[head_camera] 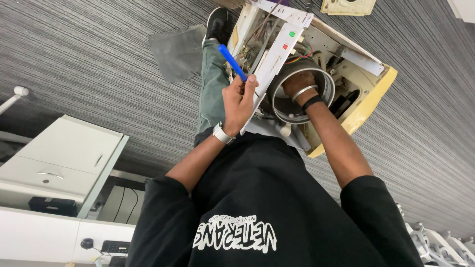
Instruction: Dismantling and performing maintenance on the internal components of a water dispenser using a screwdriver.
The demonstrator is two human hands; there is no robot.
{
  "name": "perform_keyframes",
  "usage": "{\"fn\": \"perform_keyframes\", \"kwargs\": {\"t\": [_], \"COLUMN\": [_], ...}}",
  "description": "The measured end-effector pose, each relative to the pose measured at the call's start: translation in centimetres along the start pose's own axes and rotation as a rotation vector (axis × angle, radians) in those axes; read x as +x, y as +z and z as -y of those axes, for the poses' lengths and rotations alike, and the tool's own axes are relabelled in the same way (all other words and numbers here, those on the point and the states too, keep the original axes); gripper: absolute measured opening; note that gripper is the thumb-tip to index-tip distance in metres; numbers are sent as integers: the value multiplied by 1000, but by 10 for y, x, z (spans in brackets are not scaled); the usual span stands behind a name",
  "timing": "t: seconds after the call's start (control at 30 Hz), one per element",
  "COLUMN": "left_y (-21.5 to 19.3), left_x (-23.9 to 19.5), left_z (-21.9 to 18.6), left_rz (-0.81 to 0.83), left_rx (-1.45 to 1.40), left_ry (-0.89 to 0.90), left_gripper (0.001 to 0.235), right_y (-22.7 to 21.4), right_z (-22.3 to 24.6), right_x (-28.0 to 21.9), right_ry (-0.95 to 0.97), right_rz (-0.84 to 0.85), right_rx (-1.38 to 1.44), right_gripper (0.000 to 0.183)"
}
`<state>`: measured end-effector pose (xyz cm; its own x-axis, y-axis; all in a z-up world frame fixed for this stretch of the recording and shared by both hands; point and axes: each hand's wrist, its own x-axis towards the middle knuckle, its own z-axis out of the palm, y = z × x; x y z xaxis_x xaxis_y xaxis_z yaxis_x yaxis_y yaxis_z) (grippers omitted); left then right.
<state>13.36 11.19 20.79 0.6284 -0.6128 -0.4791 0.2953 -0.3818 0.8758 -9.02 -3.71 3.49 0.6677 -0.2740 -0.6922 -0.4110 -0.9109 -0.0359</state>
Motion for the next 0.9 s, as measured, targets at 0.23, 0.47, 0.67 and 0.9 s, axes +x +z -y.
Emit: {"fn": "perform_keyframes", "kwargs": {"t": [0.23,0.47,0.67,0.9], "left_y": [-1,-18,-11,37], "left_x": [2,9,9,20], "left_z": [-7,-2,-13,-24], "left_rz": [16,-20,-6,333], "left_rx": [-32,-7,209,730], "left_ry": [41,49,199,543], "left_gripper": [33,34,27,26], "right_y": [6,-7,3,-89], "right_z": [-1,7,12,44], "right_x": [-4,-5,-2,-77], "right_ry": [-34,41,40,247], "right_rz": [18,-74,6,-193], "right_rx": [18,145,33,232], "right_gripper": [25,24,21,24]}}
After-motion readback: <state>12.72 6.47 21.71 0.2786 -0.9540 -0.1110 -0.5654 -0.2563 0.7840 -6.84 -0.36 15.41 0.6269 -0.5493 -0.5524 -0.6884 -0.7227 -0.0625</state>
